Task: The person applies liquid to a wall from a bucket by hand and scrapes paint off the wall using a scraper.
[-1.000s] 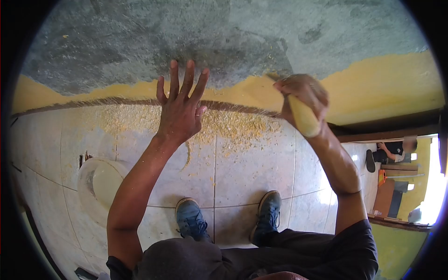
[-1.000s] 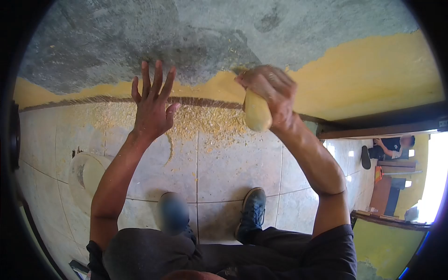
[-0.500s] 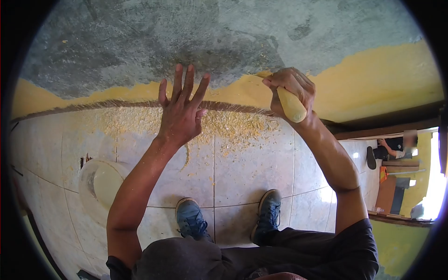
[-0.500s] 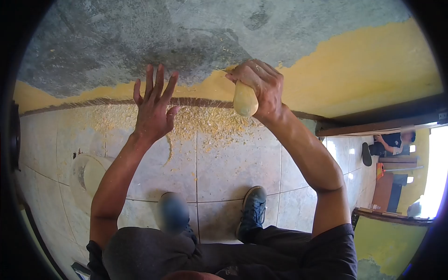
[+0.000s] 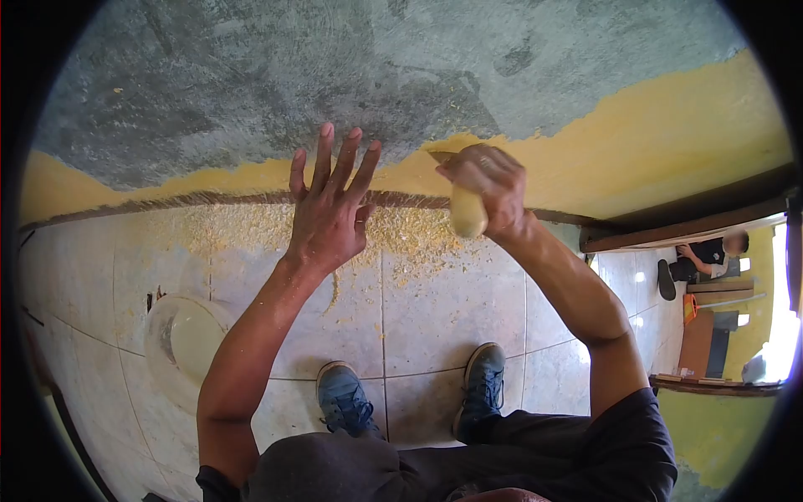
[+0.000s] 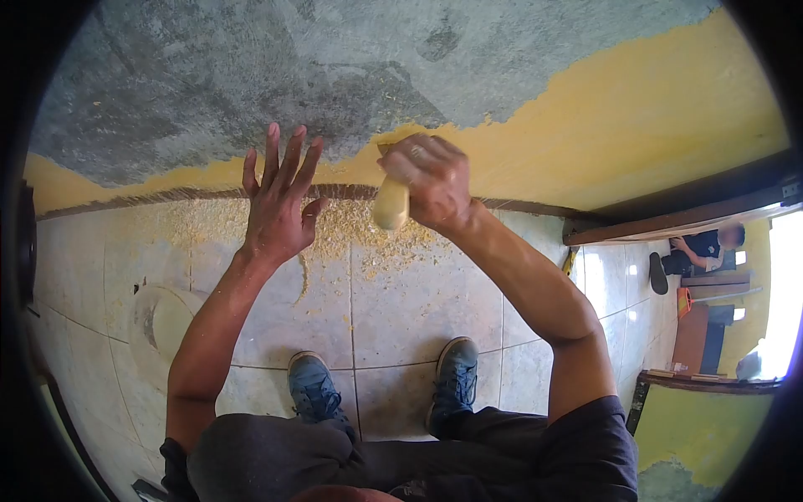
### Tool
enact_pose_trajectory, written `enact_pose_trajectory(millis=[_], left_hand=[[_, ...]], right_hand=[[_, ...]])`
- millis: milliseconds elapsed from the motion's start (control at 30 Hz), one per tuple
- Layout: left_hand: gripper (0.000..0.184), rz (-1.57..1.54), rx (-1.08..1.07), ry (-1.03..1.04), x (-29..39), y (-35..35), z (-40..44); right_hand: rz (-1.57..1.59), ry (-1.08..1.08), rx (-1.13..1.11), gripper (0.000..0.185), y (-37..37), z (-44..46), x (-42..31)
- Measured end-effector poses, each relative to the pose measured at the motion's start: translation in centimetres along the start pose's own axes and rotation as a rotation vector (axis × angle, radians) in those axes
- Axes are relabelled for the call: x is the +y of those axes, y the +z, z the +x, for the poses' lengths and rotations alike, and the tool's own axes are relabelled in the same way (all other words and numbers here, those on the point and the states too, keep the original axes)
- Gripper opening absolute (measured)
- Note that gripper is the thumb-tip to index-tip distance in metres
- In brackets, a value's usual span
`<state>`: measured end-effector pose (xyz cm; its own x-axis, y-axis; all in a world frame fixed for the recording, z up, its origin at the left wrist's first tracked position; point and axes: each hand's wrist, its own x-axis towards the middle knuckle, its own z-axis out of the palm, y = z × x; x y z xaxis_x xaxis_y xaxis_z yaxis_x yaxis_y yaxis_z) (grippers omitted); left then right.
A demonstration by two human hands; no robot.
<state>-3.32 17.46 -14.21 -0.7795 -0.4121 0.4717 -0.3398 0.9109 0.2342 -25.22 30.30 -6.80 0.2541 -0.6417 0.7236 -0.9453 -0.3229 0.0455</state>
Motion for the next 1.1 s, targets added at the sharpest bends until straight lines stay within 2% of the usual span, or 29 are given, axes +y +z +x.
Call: enact_pose_trajectory(millis=[167,233,300,367,433,500,633,767,800,967,1033,1067,1100], left_hand=[[0.080,-0.009,0.049,0.031,0.0,0.4,-0.6],[0.080,-0.017,0.067,0.035,0.0,0.2,0.0],[0.080,-0.041,0.063,0.028,0.5,0.2,-0.2],[0.081,-0.017,0.073,0.028,0.8,-0.2,0.0],[0.081,-0.030,0.085,0.031,1.0,0.4,-0.5],[0.082,-0.026,0.120,0.036,0.8,0.1,0.1],[0.090,-0.113,0.092,0.003,1.6,-0.2,-0.6],[0.093,-0.116,0.089,0.025,1.7,0.3,-0.3],[0.093,-0.121,0.083,0.004,1.6,0.1,-0.2],[0.094,-0.135,0.107,-0.007,1.7,0.4,-0.9],[0.093,-0.120,0.104,0.010,1.4,0.8,-0.9],[0.091,-0.106,0.112,-0.008,1.2,0.9,-0.7],[0.089,-0.096,0.114,-0.030,1.3,1.0,-0.7]], right_hand=[[0.019,0.006,0.043,0.012,-1.5,0.5,0.0],[0.000,-0.029,-0.057,0.011,-0.9,0.3,-0.3],[0.020,0.009,-0.058,0.015,-1.1,0.4,-0.4],[0.020,-0.042,0.095,0.015,-1.4,1.6,-0.5],[0.020,0.003,0.070,0.017,-0.1,-0.2,0.3],[-0.025,-0.016,-0.097,0.017,1.0,-0.4,-0.3],[-0.054,-0.065,0.046,0.022,-0.6,0.6,-0.6],[0.013,0.044,-0.015,0.020,2.1,-1.5,0.3],[-0.038,0.009,-0.139,0.020,1.7,-1.3,-0.1],[-0.062,-0.006,0.010,0.021,1.0,-0.8,-0.5],[0.037,0.021,0.036,0.021,2.0,-0.7,-0.5],[0.004,0.028,-0.074,0.023,1.6,-0.8,-0.6],[-0.001,0.032,-0.074,0.023,1.2,-0.4,-0.7]])
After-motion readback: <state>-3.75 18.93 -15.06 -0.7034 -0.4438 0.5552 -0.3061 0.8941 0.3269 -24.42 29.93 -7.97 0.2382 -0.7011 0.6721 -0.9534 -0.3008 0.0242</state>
